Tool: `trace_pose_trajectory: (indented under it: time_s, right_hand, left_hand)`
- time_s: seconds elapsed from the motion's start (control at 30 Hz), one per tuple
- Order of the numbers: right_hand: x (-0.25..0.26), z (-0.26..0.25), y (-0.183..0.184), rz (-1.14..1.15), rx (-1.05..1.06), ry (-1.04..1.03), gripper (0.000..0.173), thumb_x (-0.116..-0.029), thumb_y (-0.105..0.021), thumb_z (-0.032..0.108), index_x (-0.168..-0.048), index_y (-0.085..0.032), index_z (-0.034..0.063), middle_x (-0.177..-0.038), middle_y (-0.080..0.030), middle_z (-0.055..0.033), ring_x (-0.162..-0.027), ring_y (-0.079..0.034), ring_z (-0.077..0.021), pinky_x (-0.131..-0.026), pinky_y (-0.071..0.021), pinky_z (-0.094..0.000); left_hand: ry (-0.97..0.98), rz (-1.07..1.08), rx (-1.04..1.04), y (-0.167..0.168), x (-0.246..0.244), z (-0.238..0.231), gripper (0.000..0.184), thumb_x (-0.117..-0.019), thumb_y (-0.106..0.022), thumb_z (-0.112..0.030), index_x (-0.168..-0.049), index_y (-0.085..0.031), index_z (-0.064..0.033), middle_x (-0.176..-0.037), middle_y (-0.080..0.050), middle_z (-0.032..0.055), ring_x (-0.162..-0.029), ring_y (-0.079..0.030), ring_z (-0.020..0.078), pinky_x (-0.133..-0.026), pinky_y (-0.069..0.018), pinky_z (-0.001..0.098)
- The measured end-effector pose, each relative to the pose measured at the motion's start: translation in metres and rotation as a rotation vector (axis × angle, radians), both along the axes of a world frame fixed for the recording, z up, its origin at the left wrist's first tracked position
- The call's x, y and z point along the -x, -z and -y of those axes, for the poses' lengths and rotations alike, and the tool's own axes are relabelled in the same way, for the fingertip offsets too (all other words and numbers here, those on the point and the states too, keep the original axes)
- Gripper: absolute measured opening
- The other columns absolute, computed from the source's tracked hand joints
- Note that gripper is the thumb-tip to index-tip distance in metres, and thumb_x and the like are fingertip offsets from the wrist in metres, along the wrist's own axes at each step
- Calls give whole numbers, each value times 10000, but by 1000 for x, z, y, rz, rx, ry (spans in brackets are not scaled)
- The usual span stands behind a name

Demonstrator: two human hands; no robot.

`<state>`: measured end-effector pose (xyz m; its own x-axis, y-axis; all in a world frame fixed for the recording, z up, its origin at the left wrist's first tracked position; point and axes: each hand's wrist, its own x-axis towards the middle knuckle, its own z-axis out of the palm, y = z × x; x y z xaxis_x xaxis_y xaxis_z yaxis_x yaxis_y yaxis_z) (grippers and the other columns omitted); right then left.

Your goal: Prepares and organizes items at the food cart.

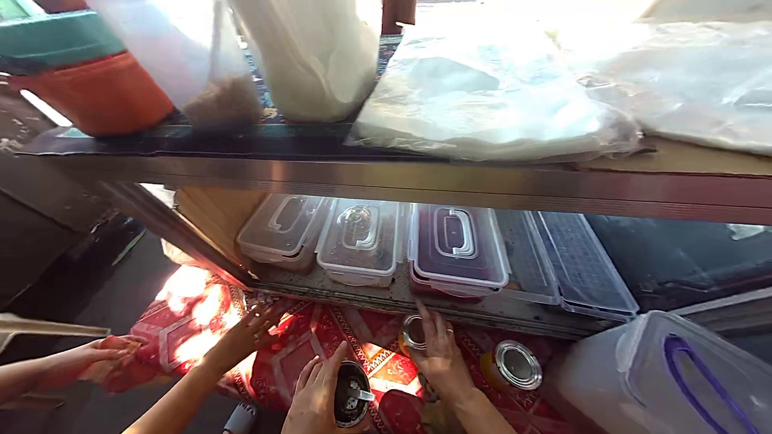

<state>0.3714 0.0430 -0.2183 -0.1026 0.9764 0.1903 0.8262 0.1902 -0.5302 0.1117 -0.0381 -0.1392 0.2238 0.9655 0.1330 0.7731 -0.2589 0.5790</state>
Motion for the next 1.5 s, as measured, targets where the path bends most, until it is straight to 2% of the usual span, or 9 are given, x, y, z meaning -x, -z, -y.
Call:
trace_pose_trajectory:
  time_s: [0.1,0.23,0.33,0.57,1.07,1.17,1.23,1.4,1.5]
  right_hand:
    - [-5,3,-13,-3,144,-55,1012,-722,-891,395,-1587,-407,190,-1517,-477,-256,-1328,-520,-467,-1031,-501,-573]
    - [-45,25,-49,260,-7,169,846,-643,-947,301,-1417,-631,168,-1525,-479,-276,-1393,-444,-533,-1053,-388,-739]
    - [-94,40,-55,281,224,331,917,-685,-937,288,-1500,-541,147,-1598,-338,-324,-1435,-333,-595,-1049,-375,-750]
    - [-142,47,-63,-250,333,336,816,-737,-864,354,-1449,-556,102,-1381,-584,-211,-1240,-593,-355,-1034,-496,-525]
    - [-118,36,-41,235,277,514,777,-761,-874,178,-1468,-561,101,-1425,-529,-310,-1206,-584,-523,-969,-511,-608]
    - [-106,33,-39,265,282,491,940,-765,-897,288,-1556,-437,72,-1566,-301,-407,-1406,-332,-636,-1113,-344,-706]
    - [-74,32,-50,308,132,385,964,-709,-913,397,-1492,-509,6,-1540,-344,-418,-1431,-286,-645,-1121,-248,-781]
    - [-3,33,-34,328,643,158,815,-914,-707,492,-1550,-438,58,-1646,-333,-200,-1528,-299,-381,-1207,-239,-619]
    - [-19,75,28,214,514,2,572,-985,-624,451,-1479,-572,168,-1584,-438,-205,-1434,-431,-448,-1110,-387,-645]
  left_hand:
    - [49,-5,-33,5,-8,-5,1028,-720,-908,-438,-1470,-441,88,-1268,-680,223,-1143,-673,383,-1109,-418,591]
    - [107,18,-3,9,-12,-12,1031,-722,-919,-377,-1478,-407,104,-1287,-652,271,-1167,-649,425,-1124,-383,611]
    - [138,-8,11,15,-11,-13,1043,-728,-913,-390,-1483,-393,108,-1289,-648,280,-1164,-648,435,-1116,-389,612]
    - [179,-40,89,11,-10,-14,1029,-744,-900,-397,-1494,-395,95,-1311,-642,269,-1186,-639,440,-1143,-358,625]
    - [142,-28,38,13,10,-2,1009,-733,-906,-398,-1478,-426,85,-1296,-650,266,-1168,-645,438,-1127,-368,618]
    - [127,-29,36,3,14,0,990,-722,-912,-362,-1453,-441,112,-1310,-633,289,-1186,-634,446,-1127,-366,611]
    - [128,-30,54,2,17,3,991,-738,-903,-372,-1462,-427,110,-1320,-626,289,-1195,-629,443,-1135,-353,614]
    - [118,-34,67,3,24,8,1017,-746,-896,-397,-1468,-404,123,-1328,-607,319,-1206,-613,466,-1147,-326,626]
    - [100,-30,90,3,34,11,1030,-734,-912,-379,-1484,-402,110,-1366,-584,323,-1246,-588,484,-1161,-307,640]
